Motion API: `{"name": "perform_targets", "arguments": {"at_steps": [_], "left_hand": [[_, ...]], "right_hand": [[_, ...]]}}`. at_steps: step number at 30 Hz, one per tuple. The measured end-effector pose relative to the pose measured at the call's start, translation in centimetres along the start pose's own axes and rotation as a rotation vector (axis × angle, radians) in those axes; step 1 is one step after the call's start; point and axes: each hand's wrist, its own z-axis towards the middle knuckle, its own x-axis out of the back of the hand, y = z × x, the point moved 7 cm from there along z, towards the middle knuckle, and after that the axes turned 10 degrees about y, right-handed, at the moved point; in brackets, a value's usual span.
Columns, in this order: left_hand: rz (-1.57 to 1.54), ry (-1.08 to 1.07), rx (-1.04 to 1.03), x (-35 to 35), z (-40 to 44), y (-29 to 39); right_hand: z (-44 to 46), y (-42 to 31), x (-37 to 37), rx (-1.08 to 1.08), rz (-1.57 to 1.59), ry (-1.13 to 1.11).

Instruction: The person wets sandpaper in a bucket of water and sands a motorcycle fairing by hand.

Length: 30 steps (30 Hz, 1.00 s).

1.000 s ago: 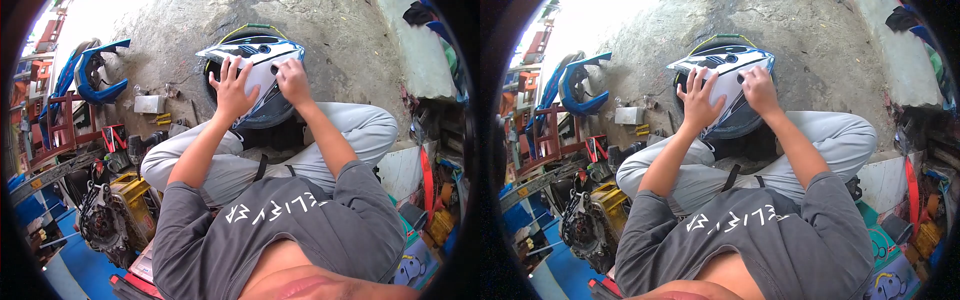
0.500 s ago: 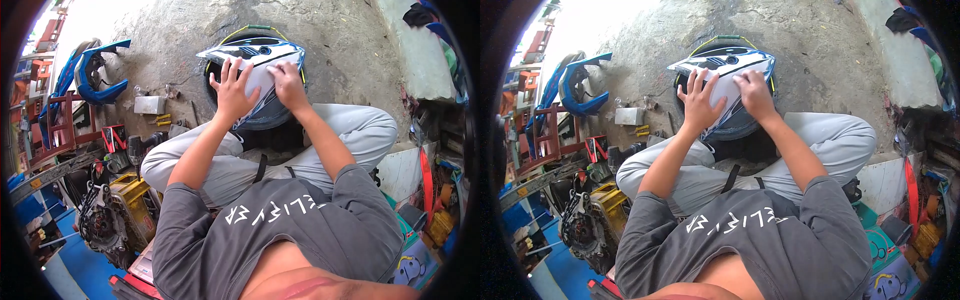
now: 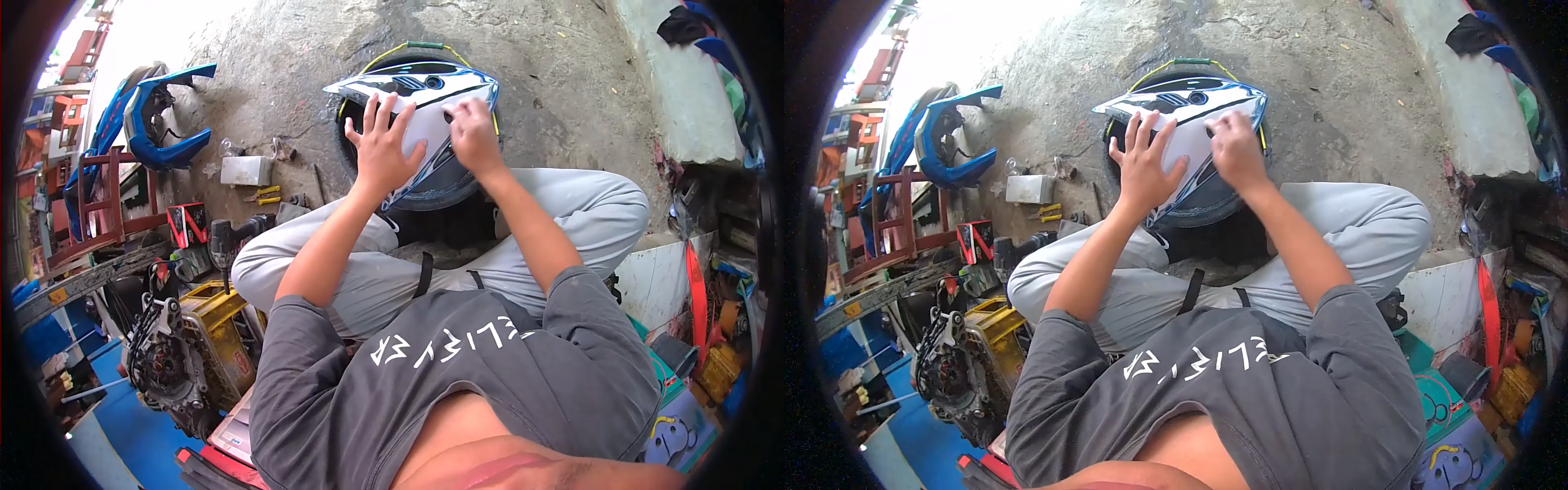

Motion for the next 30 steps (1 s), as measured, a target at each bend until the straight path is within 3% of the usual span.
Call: {"name": "perform_targets", "arguments": {"at_steps": [3, 8, 23, 28, 30], "left_hand": [[-0.010, -0.009, 0.007, 0.0, 0.0, 0.1], [0.006, 0.010, -0.006, 0.1, -0.2, -0.1], [-0.027, 0.039, -0.024, -0.2, -0.5, -0.5], [0.001, 0.024, -0.021, 0.1, -0.6, -0.5], [-0.007, 0.029, -0.018, 0.1, -0.6, -0.6]], "right_hand": [[-0.1, -2.6, -0.1, 0.056, 0.066, -0.047], [0.7, 2.0, 0.5, -0.073, -0.090, 0.075], [0.8, -1.1, -0.4, -0.052, 0.011, -0.018], [1.9, 3.0, 1.2, -0.187, -0.101, 0.005], [1.6, 1.8, 0.7, -0.139, -0.095, -0.016]]}}
